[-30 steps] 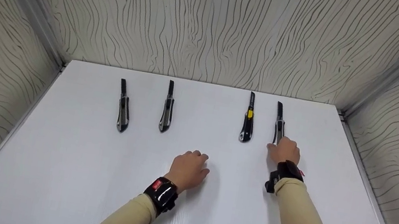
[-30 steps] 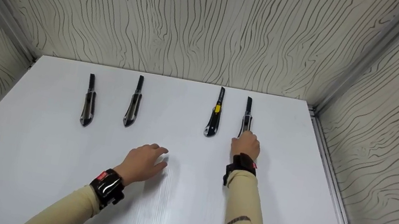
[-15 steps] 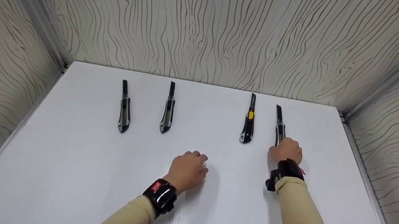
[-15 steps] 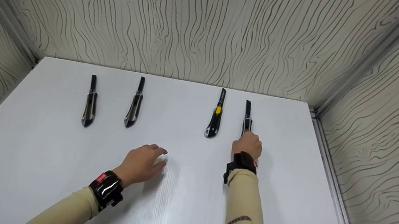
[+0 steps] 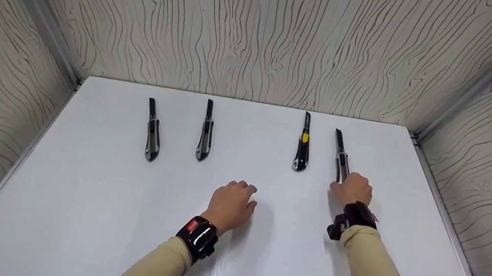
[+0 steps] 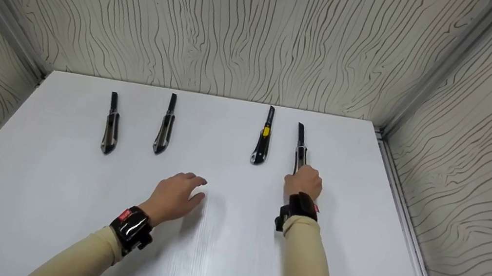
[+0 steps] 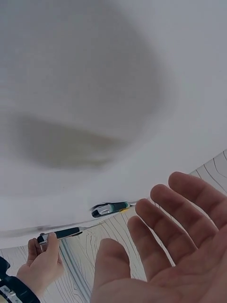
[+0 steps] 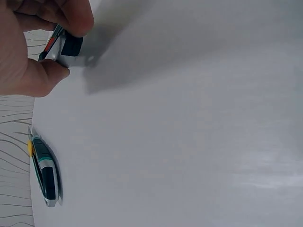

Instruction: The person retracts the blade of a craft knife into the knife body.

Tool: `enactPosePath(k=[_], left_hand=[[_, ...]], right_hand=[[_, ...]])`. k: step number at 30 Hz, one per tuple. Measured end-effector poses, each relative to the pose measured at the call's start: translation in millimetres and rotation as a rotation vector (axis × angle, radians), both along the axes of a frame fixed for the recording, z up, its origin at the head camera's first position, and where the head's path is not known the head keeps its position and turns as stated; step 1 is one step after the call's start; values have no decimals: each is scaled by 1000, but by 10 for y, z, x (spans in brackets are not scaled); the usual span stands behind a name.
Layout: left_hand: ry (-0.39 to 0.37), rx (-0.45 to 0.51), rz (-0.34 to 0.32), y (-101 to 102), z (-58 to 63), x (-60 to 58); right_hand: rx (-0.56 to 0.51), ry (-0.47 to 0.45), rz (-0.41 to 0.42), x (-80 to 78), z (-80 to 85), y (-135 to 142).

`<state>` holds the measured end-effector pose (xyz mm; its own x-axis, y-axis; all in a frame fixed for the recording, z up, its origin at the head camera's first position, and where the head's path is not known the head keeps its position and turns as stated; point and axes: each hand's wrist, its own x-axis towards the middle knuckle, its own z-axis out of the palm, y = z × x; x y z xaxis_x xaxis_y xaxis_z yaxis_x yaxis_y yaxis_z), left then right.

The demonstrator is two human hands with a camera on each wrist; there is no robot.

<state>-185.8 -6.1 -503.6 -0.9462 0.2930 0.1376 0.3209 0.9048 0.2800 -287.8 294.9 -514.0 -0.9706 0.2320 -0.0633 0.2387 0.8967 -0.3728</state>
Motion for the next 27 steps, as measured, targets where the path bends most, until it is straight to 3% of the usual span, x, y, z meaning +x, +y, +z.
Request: enactPosePath(k=[7,16,27], left_hand=[[-4,20,-24,97,55,22],[-60,133,-25,199,140,60],[-261,452,97,190,119,-13]], right_hand=[[-20,89,28,253,84,-72],[-57,187,159,529,173,-552],[-111,270,346,840,282,-1153]])
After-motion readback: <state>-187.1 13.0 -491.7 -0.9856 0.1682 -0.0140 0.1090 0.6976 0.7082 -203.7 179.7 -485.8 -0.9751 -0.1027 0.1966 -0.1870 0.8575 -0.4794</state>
